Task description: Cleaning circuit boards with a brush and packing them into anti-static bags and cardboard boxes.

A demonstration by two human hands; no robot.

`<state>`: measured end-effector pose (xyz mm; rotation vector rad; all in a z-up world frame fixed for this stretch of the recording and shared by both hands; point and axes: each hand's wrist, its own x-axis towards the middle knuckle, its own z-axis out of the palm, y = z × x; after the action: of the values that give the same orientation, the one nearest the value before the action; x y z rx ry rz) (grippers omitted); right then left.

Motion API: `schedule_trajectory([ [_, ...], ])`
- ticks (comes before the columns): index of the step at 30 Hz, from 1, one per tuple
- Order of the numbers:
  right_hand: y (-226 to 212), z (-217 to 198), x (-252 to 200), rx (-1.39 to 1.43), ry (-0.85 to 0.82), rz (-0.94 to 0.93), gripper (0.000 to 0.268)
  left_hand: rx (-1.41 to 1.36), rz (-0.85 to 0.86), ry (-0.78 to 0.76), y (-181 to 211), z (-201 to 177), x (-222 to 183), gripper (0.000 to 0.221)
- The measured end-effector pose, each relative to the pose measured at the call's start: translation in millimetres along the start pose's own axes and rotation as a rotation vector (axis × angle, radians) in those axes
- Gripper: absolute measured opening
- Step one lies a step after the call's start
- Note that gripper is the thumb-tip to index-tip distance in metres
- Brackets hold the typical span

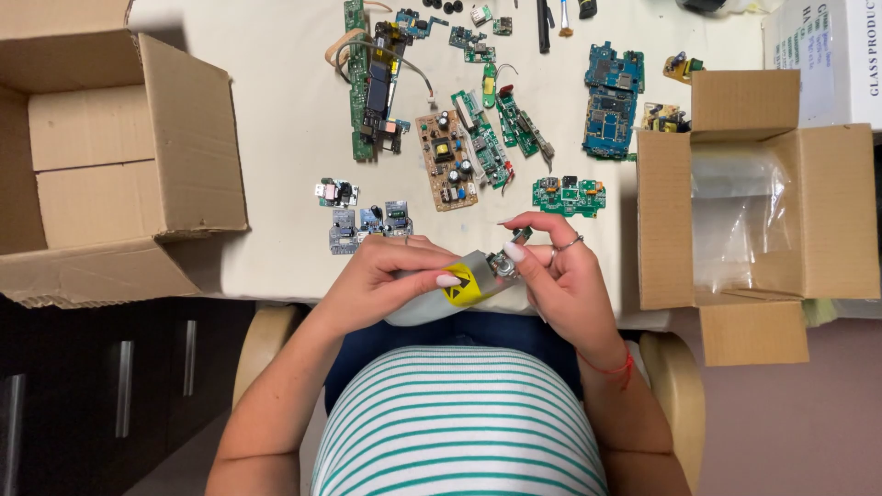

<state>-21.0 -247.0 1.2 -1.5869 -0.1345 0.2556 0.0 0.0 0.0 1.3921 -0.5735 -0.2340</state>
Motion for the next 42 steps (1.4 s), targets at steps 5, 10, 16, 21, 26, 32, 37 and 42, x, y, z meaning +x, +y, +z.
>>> schedule_trajectory([
  [5, -0.3, 6.3, -1.6, -0.097, 0.054, -0.053, 0.024, 0.086, 0.057, 0.045, -1.0, 5.1, -1.4, 0.019],
  [10, 0.7, 6.3, -5.0, -0.276, 0.046, -0.166, 0.022, 0.094, 0.074, 0.118, -11.6, 4.7, -4.7, 0.020],
  [16, -1.1, 3.9, -6.8, -0.265, 0.021, -0.284, 0.019, 0.135, 0.120, 0.174, -10.1, 6.5, -1.7, 0.020],
  [21, -13.8, 6.4, -6.2, -0.358, 0.056, -0.415, 0.024, 0.239, 0.152, 0.247, -18.1, 2.6, -4.8, 0.017],
  [26, -29.4, 13.7, -8.1, -0.510, 0.060, -0.586, 0.036, 0.310, 0.141, 0.263, -17.4, 5.3, -4.6, 0.011],
  [32, -54.7, 23.9, -4.6, -0.588, 0.014, -0.745, 0.034, 0.298, 0.185, 0.316, -20.9, 5.6, -5.7, 0.012],
  [37, -57.3, 22.8, -5.1, -0.701, 0.060, -0.867, 0.011, 0.254, 0.207, 0.344, -12.2, 10.3, -2.9, 0.009],
  [42, -44.3, 20.1, -3.3, -0.789, 0.141, -1.104, 0.007, 0.154, 0.239, 0.275, -1.0, 8.8, 0.7, 0.011],
])
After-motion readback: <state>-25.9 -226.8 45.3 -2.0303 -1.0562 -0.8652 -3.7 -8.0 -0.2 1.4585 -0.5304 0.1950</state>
